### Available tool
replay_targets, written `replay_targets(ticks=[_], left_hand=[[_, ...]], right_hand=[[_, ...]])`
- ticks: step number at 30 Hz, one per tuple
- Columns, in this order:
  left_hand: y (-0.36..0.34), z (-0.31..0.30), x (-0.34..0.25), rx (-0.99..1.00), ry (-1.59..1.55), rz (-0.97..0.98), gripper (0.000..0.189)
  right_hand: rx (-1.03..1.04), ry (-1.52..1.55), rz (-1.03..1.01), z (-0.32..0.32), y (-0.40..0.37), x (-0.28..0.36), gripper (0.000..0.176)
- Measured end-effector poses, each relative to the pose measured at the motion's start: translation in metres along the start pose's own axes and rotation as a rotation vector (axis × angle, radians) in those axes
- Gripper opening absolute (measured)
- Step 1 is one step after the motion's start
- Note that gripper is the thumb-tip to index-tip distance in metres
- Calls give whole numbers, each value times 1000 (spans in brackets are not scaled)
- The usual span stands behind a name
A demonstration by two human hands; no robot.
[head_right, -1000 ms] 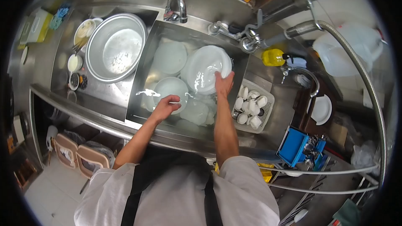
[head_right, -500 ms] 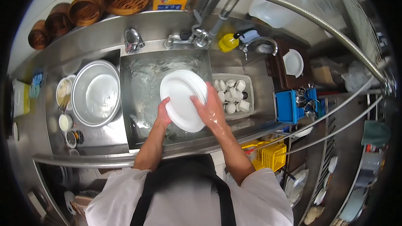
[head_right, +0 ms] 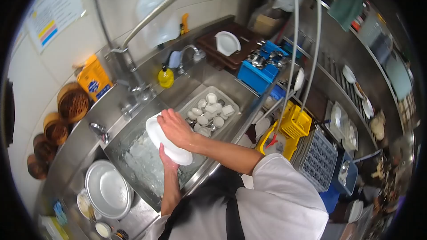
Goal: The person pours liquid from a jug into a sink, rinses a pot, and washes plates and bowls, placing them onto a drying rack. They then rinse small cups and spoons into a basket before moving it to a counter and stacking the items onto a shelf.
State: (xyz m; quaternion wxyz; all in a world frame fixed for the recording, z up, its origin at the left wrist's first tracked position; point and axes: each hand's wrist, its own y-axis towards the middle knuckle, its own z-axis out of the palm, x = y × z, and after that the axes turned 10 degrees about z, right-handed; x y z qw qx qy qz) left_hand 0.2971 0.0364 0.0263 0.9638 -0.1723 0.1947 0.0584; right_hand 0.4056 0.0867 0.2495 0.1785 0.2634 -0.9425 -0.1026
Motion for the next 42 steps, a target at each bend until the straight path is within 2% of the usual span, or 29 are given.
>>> replay_targets(ticks=[1,2,3,4,5,6,9,11,14,17,19,23,24,25,27,29,33,34,35,37,42], left_hand=[[0,4,0,27,18,-25,69],[1,8,1,81,-70,-56,71],[0,12,3,127,-158,-86,74],[1,17,6,211,-151,-37,83],[3,21,9,222,-136,-47,83],[5,25,8,212,-108,-7,86],[14,44,12,241,-37,89,97],[14,70,11,258,-76,100,98],[41,87,27,292,-143,121,98],[61,115,45,278,-54,148,91],[79,127,62,214,16,168,85],[95,175,108,30,85,182,67],[101,182,124,23,83,197,67],[105,188,143,-1,66,208,66],[104,189,167,-46,73,224,65],[99,185,198,-79,22,254,68],[92,187,234,-107,0,247,74],[89,192,240,-133,-2,236,75],[86,194,247,-159,-4,224,76],[88,191,261,-199,26,288,76],[90,183,275,-308,43,340,64]], right_hand=[[22,45,3,-4,-2,-6,39],[52,81,26,-7,-6,-12,31],[32,77,49,-14,-15,-15,31],[149,166,169,-25,-22,-11,32],[269,263,280,-36,-26,-9,34],[478,256,393,-51,-28,-7,36],[423,454,425,-47,-33,-40,37],[340,432,448,-39,-38,-60,35],[84,348,353,-44,-35,-95,34],[32,430,418,-98,-19,-146,35],[-114,482,438,-132,-9,-203,36],[-248,455,603,-242,18,-330,36],[-390,542,564,-248,31,-379,38],[-466,436,577,-268,48,-420,37],[-732,168,313,-289,92,-504,34],[-733,-42,273,-294,146,-600,32],[-506,-186,341,-287,246,-735,32],[-405,-262,389,-277,263,-755,32],[-398,-250,372,-268,274,-768,32],[-244,-306,430,-252,295,-790,34],[-149,-240,514,-213,323,-830,33]])
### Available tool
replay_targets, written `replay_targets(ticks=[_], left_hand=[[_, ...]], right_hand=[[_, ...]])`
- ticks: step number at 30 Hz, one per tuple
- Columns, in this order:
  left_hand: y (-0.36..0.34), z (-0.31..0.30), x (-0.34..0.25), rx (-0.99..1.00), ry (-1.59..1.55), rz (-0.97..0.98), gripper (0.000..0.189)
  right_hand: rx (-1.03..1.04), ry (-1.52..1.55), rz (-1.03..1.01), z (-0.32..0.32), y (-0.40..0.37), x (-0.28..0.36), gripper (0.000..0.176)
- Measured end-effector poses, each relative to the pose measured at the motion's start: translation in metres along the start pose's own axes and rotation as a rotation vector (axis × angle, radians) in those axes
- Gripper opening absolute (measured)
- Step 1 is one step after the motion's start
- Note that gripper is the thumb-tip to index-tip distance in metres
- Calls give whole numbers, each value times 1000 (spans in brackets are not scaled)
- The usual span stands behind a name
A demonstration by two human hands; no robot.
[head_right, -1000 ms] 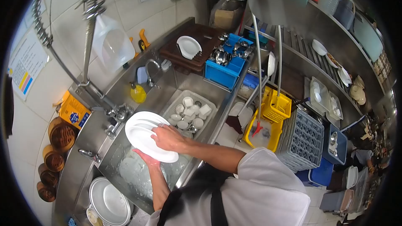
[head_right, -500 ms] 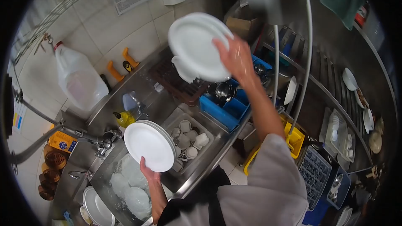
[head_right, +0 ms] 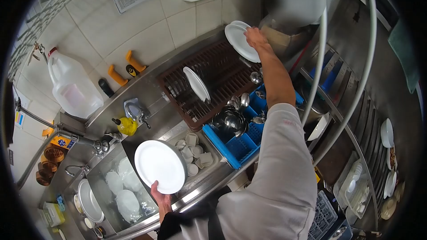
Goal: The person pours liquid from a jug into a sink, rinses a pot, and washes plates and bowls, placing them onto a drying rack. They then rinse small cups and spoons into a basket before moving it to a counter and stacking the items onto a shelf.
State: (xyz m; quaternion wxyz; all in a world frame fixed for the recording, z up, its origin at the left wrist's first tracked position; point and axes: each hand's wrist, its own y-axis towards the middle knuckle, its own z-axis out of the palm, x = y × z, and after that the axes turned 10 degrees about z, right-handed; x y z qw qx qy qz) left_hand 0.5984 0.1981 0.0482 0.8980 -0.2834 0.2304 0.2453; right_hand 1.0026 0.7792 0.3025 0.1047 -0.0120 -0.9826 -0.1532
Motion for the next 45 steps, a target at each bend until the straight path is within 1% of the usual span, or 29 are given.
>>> replay_targets(ticks=[1,2,5,7,8,10,11,14,16,17,19,20,21,22,23,24,25,26,27,29,30,32,36,38,39,41,42,44,45], left_hand=[[1,-1,0,-36,-26,-4,61],[2,-2,2,-28,39,61,54],[4,4,1,-64,-18,116,50],[4,15,-2,-77,-9,136,54],[4,21,-3,-51,-31,132,57],[7,24,-4,-11,-74,104,65],[10,24,-1,-13,-70,99,65],[12,37,2,-12,-44,102,71],[19,35,5,-5,-50,97,72],[22,35,9,7,-57,83,73],[22,41,13,30,-52,85,74],[21,42,13,56,-57,71,75],[20,43,16,85,-64,53,76],[20,48,20,91,-69,43,76],[18,52,20,97,-56,26,76],[17,56,21,102,-42,8,76],[18,57,23,107,-40,-4,76],[19,56,24,103,-52,-18,75],[21,57,24,102,-65,-32,74],[19,57,20,120,-30,-59,74],[19,55,18,131,-3,-66,74],[23,41,13,150,26,-85,73],[25,22,-1,191,34,-110,72],[27,19,-13,197,42,-104,75],[23,16,-17,197,52,-103,77],[20,12,-26,210,62,-91,77],[20,11,-30,222,70,-77,78],[25,4,-28,237,55,-81,78],[28,1,-28,246,38,-73,79]], right_hand=[[36,-1,29,6,5,-2,33],[43,-3,22,11,9,-5,33],[51,5,44,19,18,-9,31],[-172,88,20,11,18,-1,29],[-171,90,15,-1,22,5,29],[-30,56,41,-28,16,13,27],[-27,54,46,-25,17,10,27],[-13,-6,35,11,19,-4,32],[-145,-183,-68,40,-2,-23,48],[-149,-184,-74,46,-12,-24,48],[-299,-182,-35,44,-38,-19,63],[-369,-92,-14,38,-52,-9,69],[-441,-6,8,15,-75,19,75],[-321,253,-30,-9,-108,53,72],[-61,575,-57,-30,-165,92,63],[260,738,-181,-27,-201,119,52],[672,868,-193,-62,-260,152,47],[707,808,-485,-24,-296,165,45],[487,758,-652,24,-338,177,37],[722,722,-502,47,-364,209,28],[714,717,-493,44,-375,213,28],[311,980,-498,37,-399,221,17],[340,928,-432,22,-433,237,18],[397,826,-319,12,-444,238,25],[399,822,-318,7,-456,235,25],[545,811,-142,-1,-487,228,38],[537,809,-132,-8,-498,226,38],[882,772,52,-21,-523,226,46],[904,801,195,-8,-537,225,48]])
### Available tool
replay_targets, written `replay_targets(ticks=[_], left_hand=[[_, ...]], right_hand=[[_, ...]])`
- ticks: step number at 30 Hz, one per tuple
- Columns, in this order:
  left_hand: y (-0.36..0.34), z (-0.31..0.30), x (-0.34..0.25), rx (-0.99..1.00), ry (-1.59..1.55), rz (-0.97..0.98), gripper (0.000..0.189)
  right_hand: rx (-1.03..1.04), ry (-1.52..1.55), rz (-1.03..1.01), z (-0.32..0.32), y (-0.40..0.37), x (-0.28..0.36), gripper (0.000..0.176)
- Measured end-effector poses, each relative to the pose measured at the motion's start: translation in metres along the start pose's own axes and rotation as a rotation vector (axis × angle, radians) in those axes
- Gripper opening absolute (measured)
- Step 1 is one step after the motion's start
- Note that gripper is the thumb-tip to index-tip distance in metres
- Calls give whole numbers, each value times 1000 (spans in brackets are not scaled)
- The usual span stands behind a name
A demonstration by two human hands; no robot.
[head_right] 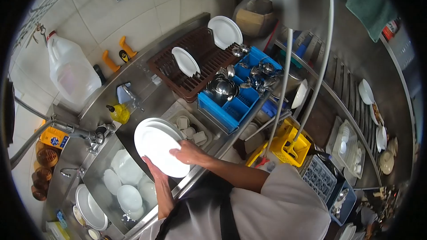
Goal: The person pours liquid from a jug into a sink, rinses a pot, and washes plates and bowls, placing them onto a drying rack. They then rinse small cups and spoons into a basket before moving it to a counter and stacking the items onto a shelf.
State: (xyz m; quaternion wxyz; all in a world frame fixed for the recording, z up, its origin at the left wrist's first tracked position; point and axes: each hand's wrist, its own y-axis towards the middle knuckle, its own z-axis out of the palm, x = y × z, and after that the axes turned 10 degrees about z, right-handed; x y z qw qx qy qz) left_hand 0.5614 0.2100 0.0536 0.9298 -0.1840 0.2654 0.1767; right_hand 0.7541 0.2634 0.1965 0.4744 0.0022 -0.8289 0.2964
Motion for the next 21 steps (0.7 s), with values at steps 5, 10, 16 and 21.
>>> replay_targets(ticks=[5,10,16,21], left_hand=[[-5,31,-13,-19,8,-12,77],[6,21,-15,-46,74,29,66],[-8,3,-16,-223,145,33,55],[-20,24,15,-327,111,125,49]], right_hand=[[-227,189,-18,-27,22,-10,47],[-626,73,-87,-163,13,36,44],[-1263,-372,-682,-364,87,89,37],[-1178,-636,-545,-456,219,96,35]])
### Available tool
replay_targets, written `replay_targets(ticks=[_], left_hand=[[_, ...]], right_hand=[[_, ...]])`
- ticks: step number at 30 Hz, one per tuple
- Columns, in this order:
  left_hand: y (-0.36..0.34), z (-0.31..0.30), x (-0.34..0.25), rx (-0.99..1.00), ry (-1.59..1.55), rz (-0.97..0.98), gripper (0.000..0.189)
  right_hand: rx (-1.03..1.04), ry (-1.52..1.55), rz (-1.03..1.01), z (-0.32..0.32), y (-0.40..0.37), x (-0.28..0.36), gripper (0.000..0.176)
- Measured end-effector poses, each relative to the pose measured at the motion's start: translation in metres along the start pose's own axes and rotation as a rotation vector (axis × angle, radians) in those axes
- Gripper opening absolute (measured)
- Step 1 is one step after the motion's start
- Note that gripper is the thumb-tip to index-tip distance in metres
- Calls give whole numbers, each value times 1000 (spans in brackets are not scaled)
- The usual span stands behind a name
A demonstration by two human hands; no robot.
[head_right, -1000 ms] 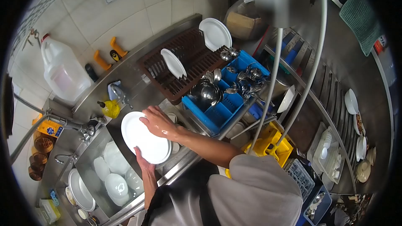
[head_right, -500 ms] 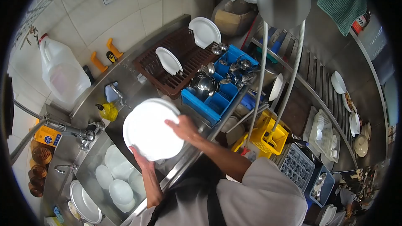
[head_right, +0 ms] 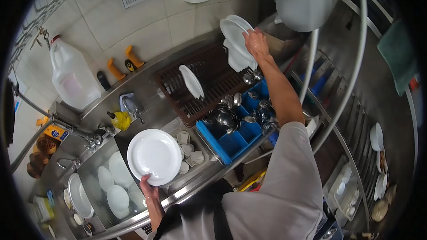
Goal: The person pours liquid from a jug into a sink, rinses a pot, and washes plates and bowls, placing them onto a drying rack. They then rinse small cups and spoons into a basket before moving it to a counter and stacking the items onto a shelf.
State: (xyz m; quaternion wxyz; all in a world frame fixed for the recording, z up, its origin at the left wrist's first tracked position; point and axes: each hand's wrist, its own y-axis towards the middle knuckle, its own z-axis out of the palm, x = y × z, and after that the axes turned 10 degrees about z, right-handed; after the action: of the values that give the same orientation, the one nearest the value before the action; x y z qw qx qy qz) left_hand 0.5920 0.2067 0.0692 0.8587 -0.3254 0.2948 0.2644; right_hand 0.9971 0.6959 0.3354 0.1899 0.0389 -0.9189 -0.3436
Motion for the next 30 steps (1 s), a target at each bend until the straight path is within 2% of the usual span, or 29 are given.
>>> replay_targets(ticks=[5,8,11,12,13,15,18,20,22,24,25,26,27,28,29,30], left_hand=[[-20,10,14,-105,18,79,54],[-37,16,8,-146,-17,116,58],[-42,13,7,-163,-68,127,63],[-38,4,9,-179,-70,135,63],[-36,0,9,-191,-69,137,64],[-33,-5,9,-218,-40,121,62],[-27,-15,12,-169,-100,131,60],[-24,-25,14,-155,-33,186,62],[-26,-27,9,-141,-88,172,62],[-29,-27,6,-132,-144,145,63],[-28,-25,4,-97,-150,127,63],[-27,-24,2,-62,-151,110,63],[-25,-23,-1,-59,-149,101,63],[-22,-21,-2,-50,-117,95,63],[-18,-18,-5,-36,-82,89,63],[-14,-15,-7,9,-89,83,63]], right_hand=[[264,-197,77,76,19,-8,32],[267,-211,101,81,30,-6,31],[216,-200,68,57,47,18,30],[190,-211,-53,63,58,11,28],[197,-212,-49,63,60,16,28],[215,-196,-10,60,62,22,28],[148,-188,10,86,36,-7,32],[284,-259,180,83,8,-23,34],[266,-240,252,78,-25,-25,34],[-60,-71,237,58,-67,24,36],[-156,104,-37,45,-93,52,35],[7,240,-23,2,-137,120,34],[232,446,-169,-17,-174,159,30],[584,672,-118,-34,-223,205,36],[778,796,-144,-20,-271,228,48],[899,847,-128,-10,-310,252,52]])
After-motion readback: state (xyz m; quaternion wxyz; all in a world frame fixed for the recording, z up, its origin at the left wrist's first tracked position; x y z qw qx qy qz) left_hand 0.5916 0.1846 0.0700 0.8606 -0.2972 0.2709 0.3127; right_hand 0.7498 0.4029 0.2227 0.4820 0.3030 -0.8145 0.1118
